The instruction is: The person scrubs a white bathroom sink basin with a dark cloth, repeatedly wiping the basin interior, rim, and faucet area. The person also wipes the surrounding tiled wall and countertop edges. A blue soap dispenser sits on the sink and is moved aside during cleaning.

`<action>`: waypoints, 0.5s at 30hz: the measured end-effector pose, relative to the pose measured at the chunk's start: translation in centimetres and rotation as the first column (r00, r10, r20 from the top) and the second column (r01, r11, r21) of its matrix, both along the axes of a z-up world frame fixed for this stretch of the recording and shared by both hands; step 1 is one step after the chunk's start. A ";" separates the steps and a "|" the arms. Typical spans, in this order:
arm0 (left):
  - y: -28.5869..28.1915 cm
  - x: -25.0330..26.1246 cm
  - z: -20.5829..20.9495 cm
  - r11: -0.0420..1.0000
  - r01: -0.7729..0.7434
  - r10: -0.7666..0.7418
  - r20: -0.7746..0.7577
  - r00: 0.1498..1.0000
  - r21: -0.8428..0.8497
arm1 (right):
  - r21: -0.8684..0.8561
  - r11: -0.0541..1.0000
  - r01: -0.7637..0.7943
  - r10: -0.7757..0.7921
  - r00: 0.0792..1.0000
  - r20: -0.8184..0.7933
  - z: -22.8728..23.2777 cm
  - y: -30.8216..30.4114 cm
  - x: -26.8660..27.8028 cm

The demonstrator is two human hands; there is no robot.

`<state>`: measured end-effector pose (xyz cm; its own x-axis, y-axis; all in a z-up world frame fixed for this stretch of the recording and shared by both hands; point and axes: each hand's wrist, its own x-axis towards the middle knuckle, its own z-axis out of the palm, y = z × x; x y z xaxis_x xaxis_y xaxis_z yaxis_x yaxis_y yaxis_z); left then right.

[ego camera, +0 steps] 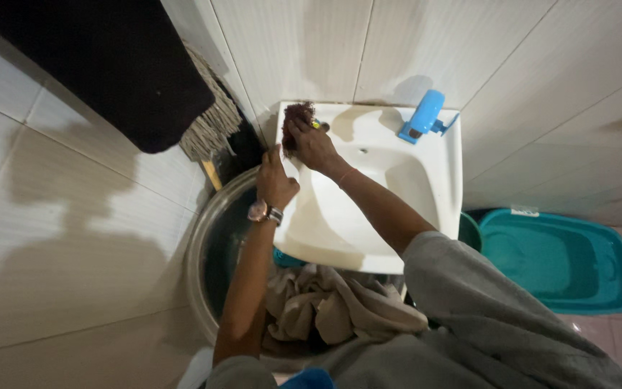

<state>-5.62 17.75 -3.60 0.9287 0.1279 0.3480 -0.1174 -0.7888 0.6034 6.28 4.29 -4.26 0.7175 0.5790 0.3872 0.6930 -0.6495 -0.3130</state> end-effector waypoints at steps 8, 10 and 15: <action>1.2 1.6 -1.7 0.998 -0.015 0.021 0.104 0.994 -0.058 | 0.164 0.974 -0.155 0.160 0.987 -0.017 -1.1 -0.3 -7.7; 1.6 1.7 -1.8 0.996 -0.009 0.020 0.124 0.992 -0.090 | 0.209 0.957 -0.202 0.185 0.978 0.099 -0.9 -0.4 -11.7; 1.9 1.6 -1.8 0.986 0.012 0.003 0.091 0.996 -0.168 | 0.124 0.979 -0.160 0.155 0.987 0.046 0.7 -0.4 -15.6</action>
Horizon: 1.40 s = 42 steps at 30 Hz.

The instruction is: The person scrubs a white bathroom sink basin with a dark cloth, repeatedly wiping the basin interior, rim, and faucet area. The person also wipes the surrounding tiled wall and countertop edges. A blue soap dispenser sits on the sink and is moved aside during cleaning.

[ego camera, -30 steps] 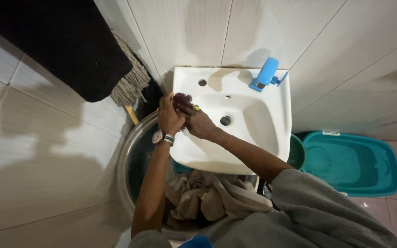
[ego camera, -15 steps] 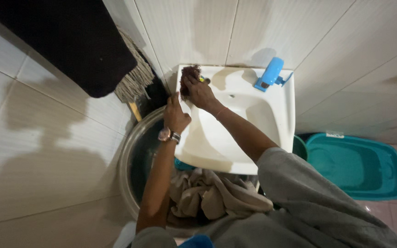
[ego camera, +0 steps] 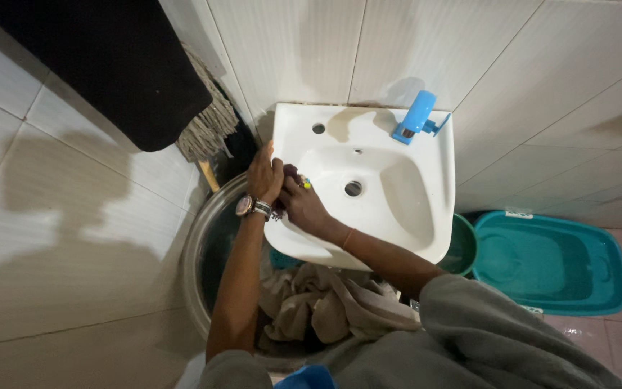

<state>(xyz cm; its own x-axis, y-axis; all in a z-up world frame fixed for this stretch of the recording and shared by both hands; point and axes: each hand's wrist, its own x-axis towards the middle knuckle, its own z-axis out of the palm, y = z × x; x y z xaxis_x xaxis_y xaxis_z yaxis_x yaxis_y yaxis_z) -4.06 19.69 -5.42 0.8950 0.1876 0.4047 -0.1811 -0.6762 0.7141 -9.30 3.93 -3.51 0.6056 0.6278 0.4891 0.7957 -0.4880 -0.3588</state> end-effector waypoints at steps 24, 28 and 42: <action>0.5 -0.2 -0.1 0.999 0.005 -0.010 0.113 0.994 0.049 | 0.061 0.994 0.087 -0.094 0.986 0.139 -2.1 1.3 6.1; 0.6 0.0 0.4 0.983 0.027 -0.044 -0.087 0.995 -0.183 | -0.074 0.996 0.042 -0.042 0.999 0.002 -2.4 0.8 0.5; 1.1 0.1 0.0 0.996 0.022 -0.025 -0.032 0.999 -0.091 | -0.060 0.976 0.210 -0.207 0.977 0.049 0.2 1.0 12.1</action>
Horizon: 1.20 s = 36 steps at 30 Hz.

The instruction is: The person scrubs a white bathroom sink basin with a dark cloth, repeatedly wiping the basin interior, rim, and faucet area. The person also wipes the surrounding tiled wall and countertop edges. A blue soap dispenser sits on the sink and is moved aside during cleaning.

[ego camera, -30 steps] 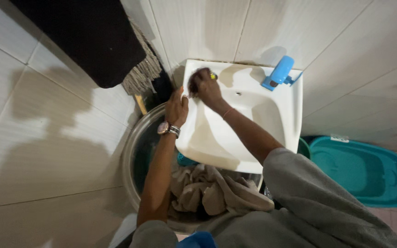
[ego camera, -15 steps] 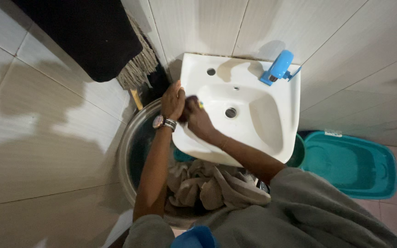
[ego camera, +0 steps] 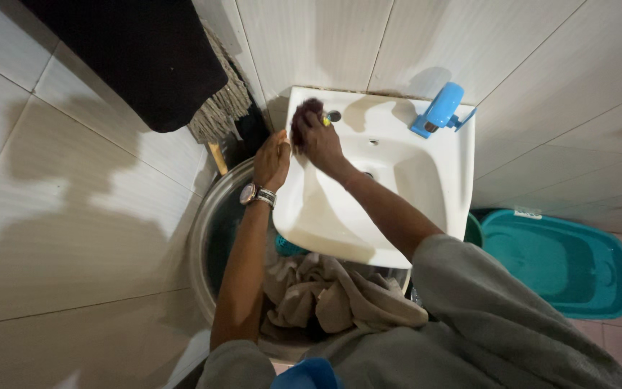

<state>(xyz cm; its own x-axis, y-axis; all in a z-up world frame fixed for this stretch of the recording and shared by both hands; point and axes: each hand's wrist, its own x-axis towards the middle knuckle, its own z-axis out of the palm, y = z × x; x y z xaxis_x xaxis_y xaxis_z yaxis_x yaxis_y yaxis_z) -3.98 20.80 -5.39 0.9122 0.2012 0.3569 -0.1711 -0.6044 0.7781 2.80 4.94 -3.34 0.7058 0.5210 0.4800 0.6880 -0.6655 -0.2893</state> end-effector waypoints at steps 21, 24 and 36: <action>-0.4 0.4 0.9 0.996 0.024 -0.020 -0.042 0.999 0.091 | 0.181 0.931 -0.317 0.344 0.927 -0.146 1.6 -1.1 -19.4; -0.4 0.1 1.1 0.999 0.031 -0.028 -0.089 0.996 0.030 | 0.081 0.951 -0.298 0.308 0.905 -0.295 0.5 -1.9 -21.6; 0.8 0.3 0.8 0.994 0.111 -0.108 -0.162 0.981 0.006 | 0.151 0.973 -0.177 0.174 0.984 0.029 -1.2 0.2 -12.1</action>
